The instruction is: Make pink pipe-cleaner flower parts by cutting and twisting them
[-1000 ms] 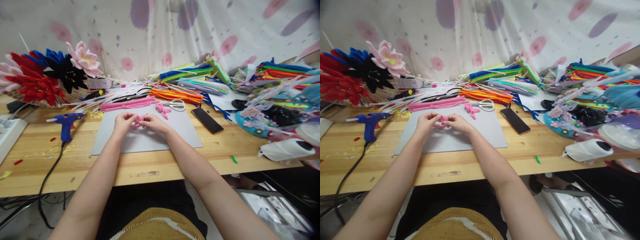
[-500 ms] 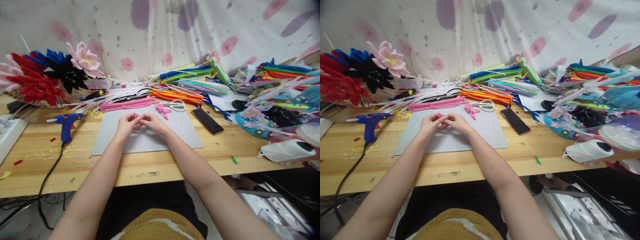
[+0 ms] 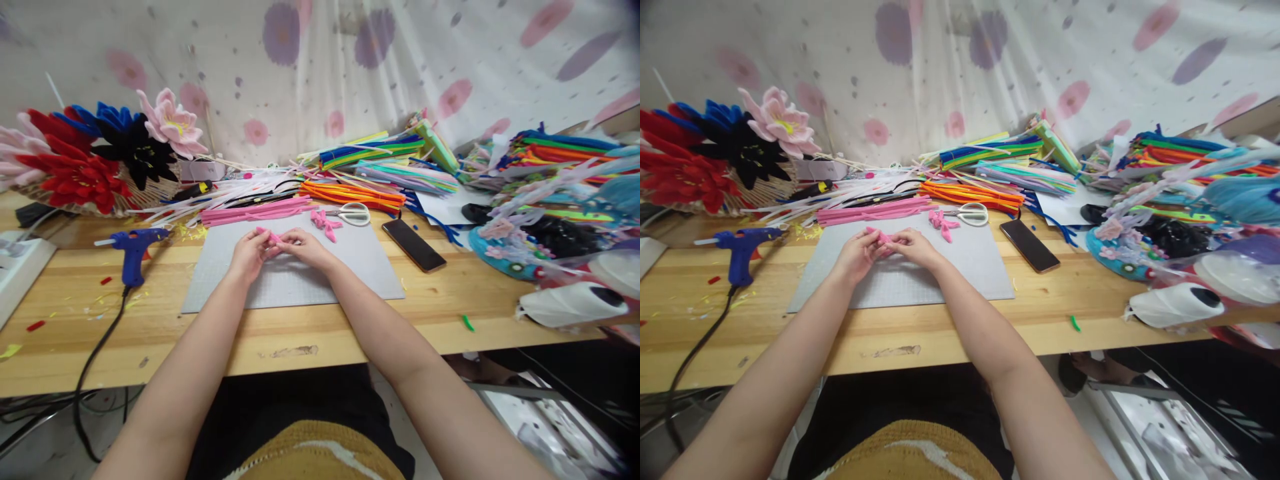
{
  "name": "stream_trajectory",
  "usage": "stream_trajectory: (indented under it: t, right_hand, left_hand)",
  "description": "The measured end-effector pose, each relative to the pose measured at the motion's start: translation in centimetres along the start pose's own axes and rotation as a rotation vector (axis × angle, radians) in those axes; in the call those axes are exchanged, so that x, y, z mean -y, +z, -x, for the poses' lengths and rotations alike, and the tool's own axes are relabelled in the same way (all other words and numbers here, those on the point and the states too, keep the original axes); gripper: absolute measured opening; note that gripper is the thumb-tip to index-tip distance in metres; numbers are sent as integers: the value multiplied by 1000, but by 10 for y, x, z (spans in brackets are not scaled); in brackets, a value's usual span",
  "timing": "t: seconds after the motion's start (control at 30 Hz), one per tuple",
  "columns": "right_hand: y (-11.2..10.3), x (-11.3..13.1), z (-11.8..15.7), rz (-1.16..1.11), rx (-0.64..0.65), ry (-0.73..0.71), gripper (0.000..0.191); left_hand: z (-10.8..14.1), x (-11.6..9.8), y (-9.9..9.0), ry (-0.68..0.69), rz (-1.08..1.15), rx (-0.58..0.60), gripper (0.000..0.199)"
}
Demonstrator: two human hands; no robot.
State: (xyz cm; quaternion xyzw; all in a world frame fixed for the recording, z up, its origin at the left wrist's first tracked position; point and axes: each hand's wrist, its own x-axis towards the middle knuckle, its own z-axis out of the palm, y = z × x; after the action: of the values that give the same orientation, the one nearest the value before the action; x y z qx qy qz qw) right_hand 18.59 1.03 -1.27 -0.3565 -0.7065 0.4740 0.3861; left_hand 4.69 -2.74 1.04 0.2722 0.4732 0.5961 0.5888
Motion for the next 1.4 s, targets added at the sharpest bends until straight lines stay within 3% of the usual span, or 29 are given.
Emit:
stream_trajectory:
  t: [0.1, 0.3, 0.4, 0.57, 0.83, 1.17, 1.3, 1.4]
  right_hand:
    - [-4, 7, 4, -82, 26, -6, 15]
    - [-10, 14, 8, -156, 216, 24, 32]
    - [-12, 14, 8, -177, 281, 6, 37]
    - [-11, 10, 7, -106, 351, -15, 36]
    - [1, 5, 6, -61, 294, -162, 34]
    - [3, 12, 9, 206, 130, -222, 27]
    - [-4, 15, 8, 172, 169, -191, 26]
    - [-10, 16, 8, 150, 238, -145, 22]
  left_hand:
    - [1, -4, -2, -81, 60, 45, 7]
    - [1, -6, -8, -127, -25, 140, 2]
    - [-1, -6, -10, -162, -70, 189, 9]
    - [-3, -3, -7, -165, -33, 115, 12]
    - [-3, -1, -5, -8, -111, 123, 32]
    - [-3, 6, -2, 97, -219, 117, 39]
    - [-2, 2, -3, 68, -209, 84, 37]
    - [-3, 0, -4, 149, -224, 40, 35]
